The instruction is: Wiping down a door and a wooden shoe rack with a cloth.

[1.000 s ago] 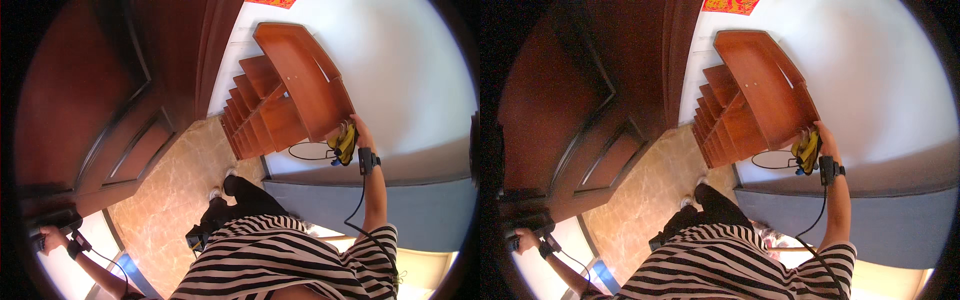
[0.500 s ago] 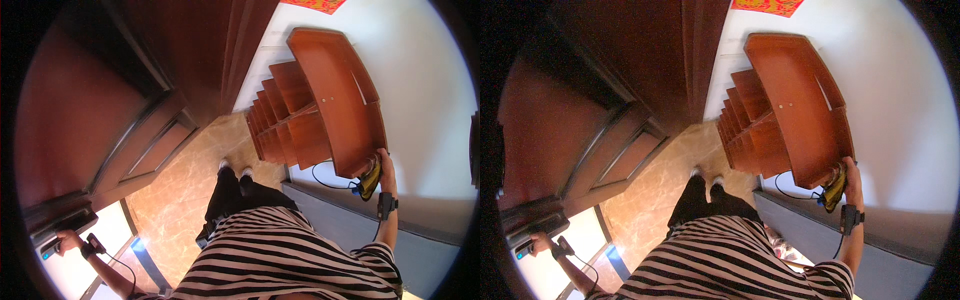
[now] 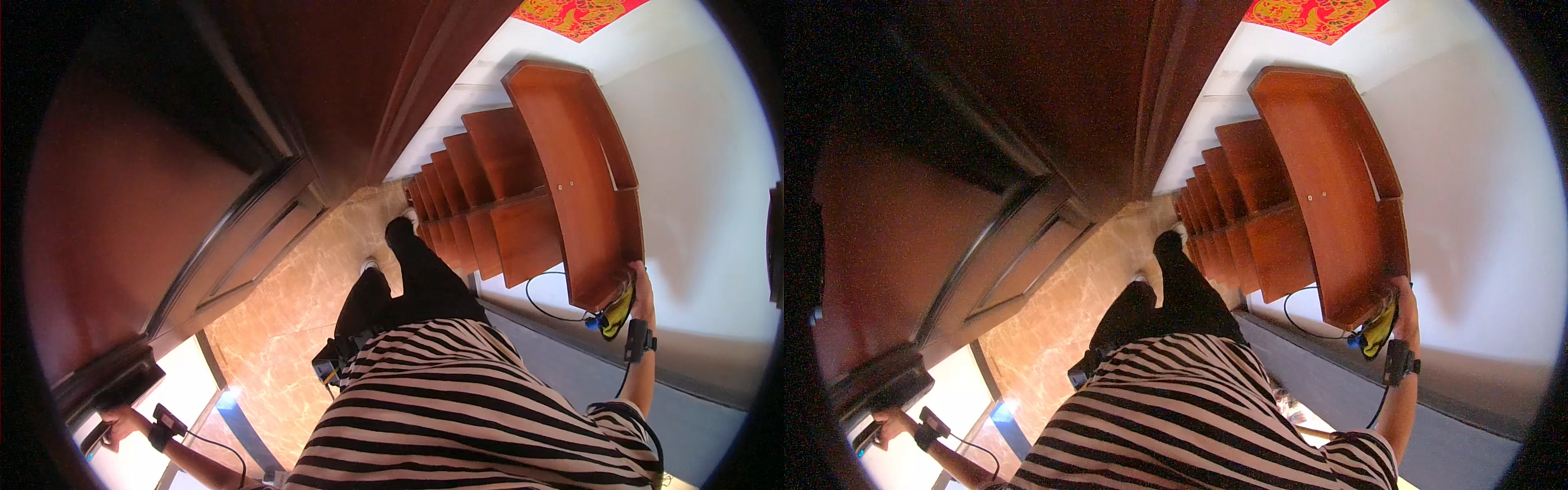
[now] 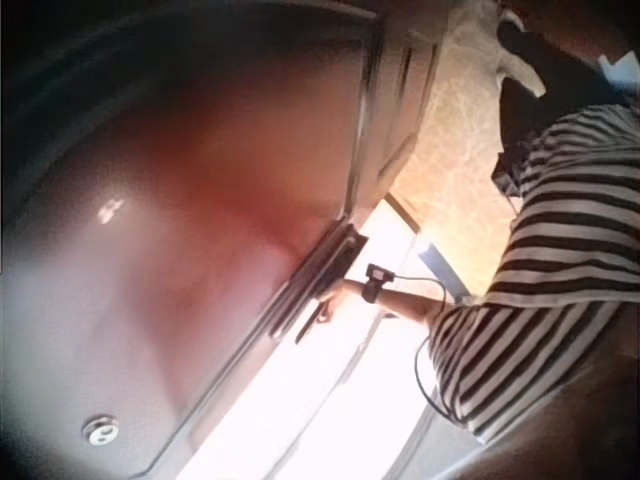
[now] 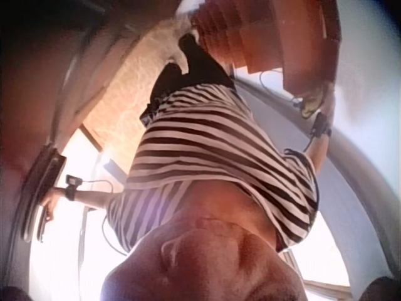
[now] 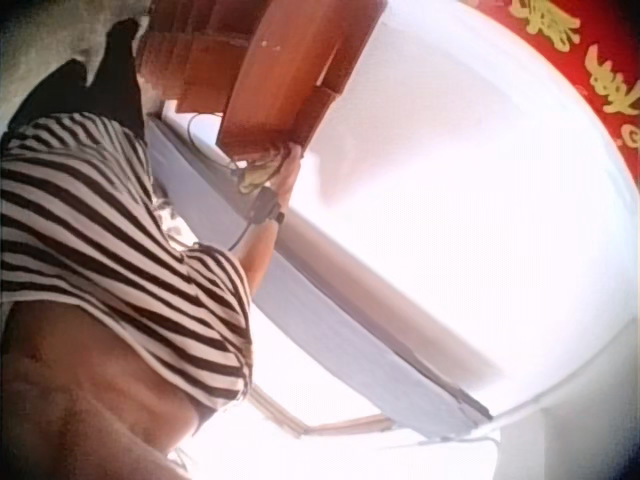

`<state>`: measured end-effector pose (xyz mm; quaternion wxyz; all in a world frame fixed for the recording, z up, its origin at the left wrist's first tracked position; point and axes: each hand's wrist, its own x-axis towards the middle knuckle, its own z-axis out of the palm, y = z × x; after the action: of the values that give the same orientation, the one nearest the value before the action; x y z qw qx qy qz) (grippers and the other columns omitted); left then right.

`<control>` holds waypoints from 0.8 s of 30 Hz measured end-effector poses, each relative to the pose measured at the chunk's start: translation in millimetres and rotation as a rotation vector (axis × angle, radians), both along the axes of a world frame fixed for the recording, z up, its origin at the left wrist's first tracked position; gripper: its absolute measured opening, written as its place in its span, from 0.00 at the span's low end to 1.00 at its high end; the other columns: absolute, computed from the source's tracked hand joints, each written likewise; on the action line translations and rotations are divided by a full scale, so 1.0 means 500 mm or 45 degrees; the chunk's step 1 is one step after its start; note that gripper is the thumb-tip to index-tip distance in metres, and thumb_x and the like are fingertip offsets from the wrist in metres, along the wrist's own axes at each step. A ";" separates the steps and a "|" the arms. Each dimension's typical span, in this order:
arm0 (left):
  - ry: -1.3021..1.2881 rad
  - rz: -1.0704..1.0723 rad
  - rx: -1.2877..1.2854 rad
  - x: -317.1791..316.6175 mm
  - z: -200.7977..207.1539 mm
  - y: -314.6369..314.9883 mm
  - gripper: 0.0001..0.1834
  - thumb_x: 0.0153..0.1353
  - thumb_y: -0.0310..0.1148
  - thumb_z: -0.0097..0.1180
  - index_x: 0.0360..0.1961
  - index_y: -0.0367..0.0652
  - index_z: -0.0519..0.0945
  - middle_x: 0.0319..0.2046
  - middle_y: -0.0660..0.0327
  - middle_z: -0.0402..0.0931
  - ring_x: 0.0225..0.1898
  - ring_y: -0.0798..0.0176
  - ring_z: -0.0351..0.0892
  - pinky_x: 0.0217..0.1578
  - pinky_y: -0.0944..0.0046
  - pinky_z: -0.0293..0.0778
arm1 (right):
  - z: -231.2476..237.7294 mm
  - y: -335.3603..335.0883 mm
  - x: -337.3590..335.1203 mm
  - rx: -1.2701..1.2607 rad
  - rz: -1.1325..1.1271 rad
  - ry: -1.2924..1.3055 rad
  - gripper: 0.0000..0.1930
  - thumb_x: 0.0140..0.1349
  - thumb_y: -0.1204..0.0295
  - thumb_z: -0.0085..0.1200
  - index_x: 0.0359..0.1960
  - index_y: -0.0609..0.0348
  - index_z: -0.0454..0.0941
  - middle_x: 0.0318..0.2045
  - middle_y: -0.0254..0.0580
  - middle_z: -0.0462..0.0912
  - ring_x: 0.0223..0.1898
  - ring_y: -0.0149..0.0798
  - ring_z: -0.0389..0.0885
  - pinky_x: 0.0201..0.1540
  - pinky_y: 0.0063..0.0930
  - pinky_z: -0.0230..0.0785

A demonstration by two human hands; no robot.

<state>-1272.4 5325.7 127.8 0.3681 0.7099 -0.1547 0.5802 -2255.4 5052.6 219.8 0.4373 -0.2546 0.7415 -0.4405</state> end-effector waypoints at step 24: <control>0.064 -0.029 -0.044 0.022 -0.021 0.046 0.34 0.47 0.38 0.57 0.45 0.33 0.49 0.31 0.52 0.59 0.29 0.58 0.63 0.28 0.56 0.68 | -0.027 -0.001 -0.060 0.022 -0.024 0.123 0.19 0.61 0.59 0.48 0.48 0.59 0.70 0.42 0.36 0.77 0.41 0.37 0.76 0.45 0.30 0.69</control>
<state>-1261.4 5348.7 117.2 0.3905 0.7160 -0.1436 0.5606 -2285.3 5052.2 206.4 0.3990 -0.2649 0.7679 -0.4254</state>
